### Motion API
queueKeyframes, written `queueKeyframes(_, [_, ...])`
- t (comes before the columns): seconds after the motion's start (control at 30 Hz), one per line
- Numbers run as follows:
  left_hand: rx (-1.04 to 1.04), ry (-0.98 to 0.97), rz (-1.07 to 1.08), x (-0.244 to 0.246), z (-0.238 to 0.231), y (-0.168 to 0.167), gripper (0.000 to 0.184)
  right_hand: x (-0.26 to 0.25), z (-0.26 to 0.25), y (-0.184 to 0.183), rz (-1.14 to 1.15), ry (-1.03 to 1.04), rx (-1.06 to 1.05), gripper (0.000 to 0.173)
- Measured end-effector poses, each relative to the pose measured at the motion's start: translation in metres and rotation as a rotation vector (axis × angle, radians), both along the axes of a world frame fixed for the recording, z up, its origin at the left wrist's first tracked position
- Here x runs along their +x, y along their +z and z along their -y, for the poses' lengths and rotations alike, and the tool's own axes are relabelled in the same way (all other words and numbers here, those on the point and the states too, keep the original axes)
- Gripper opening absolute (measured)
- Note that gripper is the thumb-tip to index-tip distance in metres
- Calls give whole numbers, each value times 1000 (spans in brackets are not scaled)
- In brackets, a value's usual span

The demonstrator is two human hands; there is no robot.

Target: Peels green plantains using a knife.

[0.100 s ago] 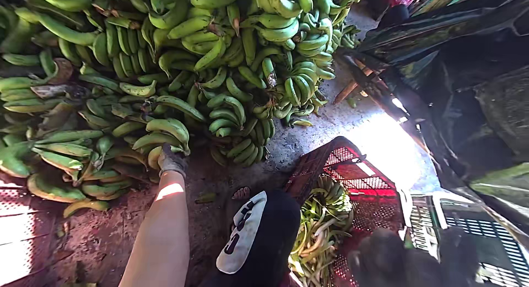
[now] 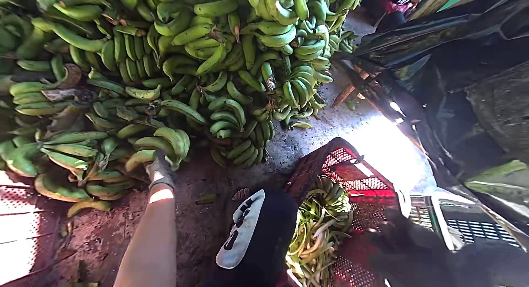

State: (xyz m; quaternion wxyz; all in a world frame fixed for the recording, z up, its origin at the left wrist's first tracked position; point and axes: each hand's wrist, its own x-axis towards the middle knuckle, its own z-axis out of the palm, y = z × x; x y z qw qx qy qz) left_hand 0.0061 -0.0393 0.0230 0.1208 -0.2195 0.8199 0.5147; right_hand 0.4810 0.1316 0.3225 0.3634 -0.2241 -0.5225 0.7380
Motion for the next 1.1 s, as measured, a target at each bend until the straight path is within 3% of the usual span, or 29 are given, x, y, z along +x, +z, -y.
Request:
queueKeyframes(0.07, [-201, -161, -93, -9, 27, 11, 78, 28, -15, -9, 398, -195, 419, 27])
queueKeyframes(0.1, [-287, -255, -134, -12, 35, 22, 75, 39, -22, -13, 474, -245, 396, 23])
queueKeyframes(0.2, [-566, -525, -266, -18, 40, 42, 61, 44, -38, -16, 565, -380, -33, 20])
queueKeyframes(0.23, [-627, -612, -268, -12, 35, 49, 64, 39, -37, -11, 673, -367, -73, 18])
queueKeyframes(0.3, [-642, -749, -239, 15, 17, 92, 64, 46, -36, -43, 561, -286, 110, 24])
queueKeyframes(0.43, [-361, -999, -397, 70, -24, 169, 57, 25, -31, -69, 504, -231, 632, 26])
queueKeyframes(0.53, [10, -1131, -579, 122, -80, 225, 76, 22, -33, -70, 486, -256, 836, 36])
queueKeyframes(0.63, [202, -1355, -699, 187, -138, 280, 72, 25, -35, -57, 498, -336, 992, 40])
queueKeyframes(0.73, [318, -1582, -732, 257, -180, 311, 69, 37, -39, -57, 581, -423, 1185, 44])
queueKeyframes(0.8, [460, -1684, -667, 294, -197, 306, 70, 50, -40, -61, 614, -484, 1253, 47])
queueKeyframes(0.87, [665, -1720, -483, 319, -208, 297, 68, 66, -32, -69, 618, -481, 1087, 45])
queueKeyframes(0.97, [1129, -1565, 59, 337, -223, 274, 46, 83, -20, -73, 690, -373, 661, 42])
queueKeyframes(1.1, [1258, -1540, 312, 343, -233, 245, 50, 96, -29, -82, 656, -374, 283, 32])
